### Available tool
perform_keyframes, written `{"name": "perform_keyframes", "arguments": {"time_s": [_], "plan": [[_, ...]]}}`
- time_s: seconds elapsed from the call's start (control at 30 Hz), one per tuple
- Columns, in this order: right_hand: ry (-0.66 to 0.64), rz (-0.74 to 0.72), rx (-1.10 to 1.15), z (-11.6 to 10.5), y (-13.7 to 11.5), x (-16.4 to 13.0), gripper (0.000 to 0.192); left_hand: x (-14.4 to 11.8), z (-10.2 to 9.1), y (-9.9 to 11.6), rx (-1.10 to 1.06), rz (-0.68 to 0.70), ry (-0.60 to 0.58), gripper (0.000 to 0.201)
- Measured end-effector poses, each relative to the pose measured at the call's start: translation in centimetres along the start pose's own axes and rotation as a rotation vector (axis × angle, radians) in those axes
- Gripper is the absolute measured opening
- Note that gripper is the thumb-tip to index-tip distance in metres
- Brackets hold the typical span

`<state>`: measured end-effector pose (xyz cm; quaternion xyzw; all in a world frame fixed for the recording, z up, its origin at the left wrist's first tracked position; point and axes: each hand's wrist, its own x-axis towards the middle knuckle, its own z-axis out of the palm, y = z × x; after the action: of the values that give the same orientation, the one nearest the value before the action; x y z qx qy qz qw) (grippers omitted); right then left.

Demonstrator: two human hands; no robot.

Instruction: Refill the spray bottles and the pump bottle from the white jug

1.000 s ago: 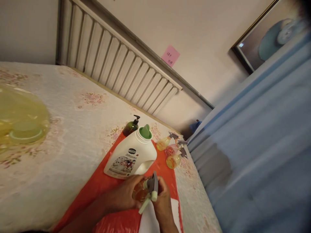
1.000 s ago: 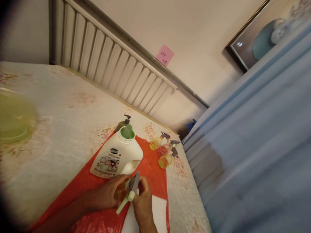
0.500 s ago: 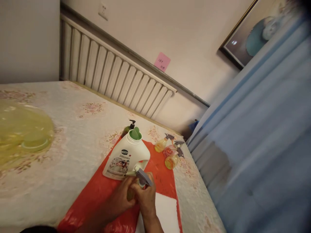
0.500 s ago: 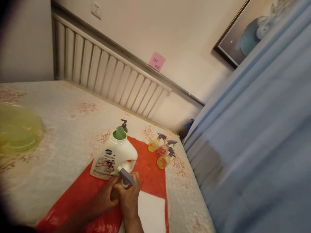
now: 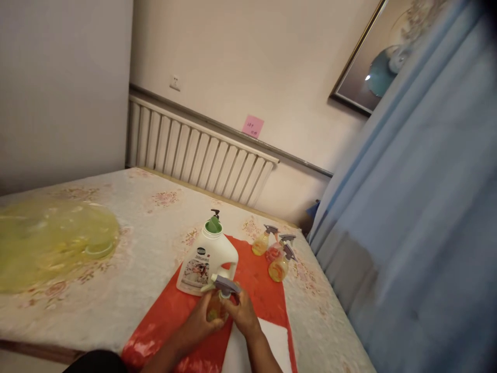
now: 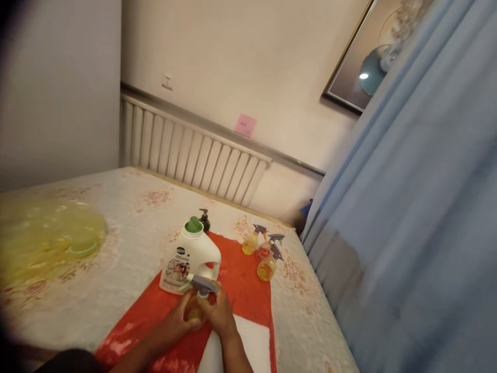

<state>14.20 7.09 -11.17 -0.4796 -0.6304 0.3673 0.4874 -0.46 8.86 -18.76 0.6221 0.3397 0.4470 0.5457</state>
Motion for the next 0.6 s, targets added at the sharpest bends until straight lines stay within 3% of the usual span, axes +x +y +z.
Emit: {"name": "perform_keyframes", "arguments": {"time_s": [0.1, 0.33, 0.53, 0.6], "plan": [[0.038, 0.028, 0.013, 0.2, -0.1, 0.1, 0.033, 0.1, 0.1, -0.1, 0.056, -0.006, 0.015, 0.075], [0.297, 0.081, 0.03, 3.0, -0.6, 0.0, 0.023, -0.1, 0.7, -1.1, 0.109, 0.009, 0.06, 0.073], [0.205, 0.024, 0.118, 1.5, -0.3, -0.4, 0.047, 0.1, 0.6, -2.0, 0.112, 0.035, 0.091, 0.075], [0.144, 0.003, 0.134, 0.7, -0.3, -0.6, 0.045, 0.1, 0.6, -2.1, 0.107, 0.037, 0.1, 0.075]]}}
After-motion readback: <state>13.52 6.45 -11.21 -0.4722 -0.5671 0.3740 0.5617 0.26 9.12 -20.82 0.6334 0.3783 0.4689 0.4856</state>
